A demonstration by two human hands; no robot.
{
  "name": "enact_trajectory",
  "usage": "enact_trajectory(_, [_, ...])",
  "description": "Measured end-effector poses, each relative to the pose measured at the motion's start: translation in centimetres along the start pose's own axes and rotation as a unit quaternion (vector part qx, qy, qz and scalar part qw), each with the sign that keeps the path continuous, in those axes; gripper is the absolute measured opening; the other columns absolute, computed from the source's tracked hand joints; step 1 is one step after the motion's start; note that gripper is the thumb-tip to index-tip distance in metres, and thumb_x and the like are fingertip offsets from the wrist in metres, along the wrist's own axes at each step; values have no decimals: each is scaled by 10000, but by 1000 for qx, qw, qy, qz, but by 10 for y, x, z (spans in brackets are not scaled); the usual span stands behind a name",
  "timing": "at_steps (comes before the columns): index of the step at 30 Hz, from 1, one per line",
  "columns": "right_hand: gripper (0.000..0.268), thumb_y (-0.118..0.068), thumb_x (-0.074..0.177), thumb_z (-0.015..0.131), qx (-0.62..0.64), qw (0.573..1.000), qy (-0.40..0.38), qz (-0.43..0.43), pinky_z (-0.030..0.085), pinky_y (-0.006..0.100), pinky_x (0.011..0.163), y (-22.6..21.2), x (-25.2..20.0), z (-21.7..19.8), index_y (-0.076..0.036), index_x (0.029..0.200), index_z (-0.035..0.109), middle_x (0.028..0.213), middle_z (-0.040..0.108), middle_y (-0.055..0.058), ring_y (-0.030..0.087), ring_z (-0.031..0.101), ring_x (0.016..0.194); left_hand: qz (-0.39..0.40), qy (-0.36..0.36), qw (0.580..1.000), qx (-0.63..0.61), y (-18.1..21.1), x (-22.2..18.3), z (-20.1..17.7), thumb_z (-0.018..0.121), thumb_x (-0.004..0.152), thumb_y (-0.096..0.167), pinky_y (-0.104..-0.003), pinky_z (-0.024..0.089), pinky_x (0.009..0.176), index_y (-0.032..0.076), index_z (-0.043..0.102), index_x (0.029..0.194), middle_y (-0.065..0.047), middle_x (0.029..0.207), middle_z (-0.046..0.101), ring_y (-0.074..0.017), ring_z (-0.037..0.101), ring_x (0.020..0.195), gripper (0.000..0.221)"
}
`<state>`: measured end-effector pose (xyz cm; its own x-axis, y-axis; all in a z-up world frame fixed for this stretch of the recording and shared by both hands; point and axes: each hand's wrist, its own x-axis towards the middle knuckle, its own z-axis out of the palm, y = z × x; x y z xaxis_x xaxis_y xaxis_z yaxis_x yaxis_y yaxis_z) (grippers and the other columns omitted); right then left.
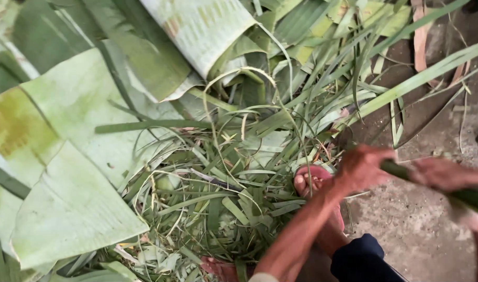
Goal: Scoring and tearing banana leaves into strips for further use.
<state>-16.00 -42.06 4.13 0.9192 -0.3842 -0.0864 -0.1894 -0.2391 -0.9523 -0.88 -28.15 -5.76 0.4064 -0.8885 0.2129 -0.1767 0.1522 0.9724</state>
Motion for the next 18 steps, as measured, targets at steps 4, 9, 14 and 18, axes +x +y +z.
enact_trajectory(4, [450,-319,744,772,38,999,-13,-16,494,547,1299,-19,37,16,-169,1159,685,1288,715,95,277,718,1253,-81,-38,995,44,-48,-8,6,775,918,132,-275,507,442,129,663,868,1,654,645,-113,575,497,123])
enact_trajectory(9, [156,-288,1015,571,87,994,-57,-34,558,477,1179,7,-3,6,-207,1065,694,1214,756,22,200,773,1140,-38,-26,998,42,-32,-15,10,729,956,141,-273,508,479,177,632,863,37,668,607,-109,571,556,139])
enact_trajectory(14, [253,-353,926,653,62,990,-66,-105,560,345,968,-25,26,14,-294,1170,623,1130,742,-87,92,728,971,-16,-25,999,29,-39,-10,3,748,939,44,-256,507,468,134,606,872,17,682,597,-115,559,547,180])
enact_trajectory(18, [181,-257,888,719,112,992,-47,-14,517,489,1213,5,19,18,-168,1046,722,1128,791,68,230,788,1099,-18,-31,999,37,-68,-18,14,804,898,97,-266,541,526,117,611,883,2,712,621,-115,584,581,195])
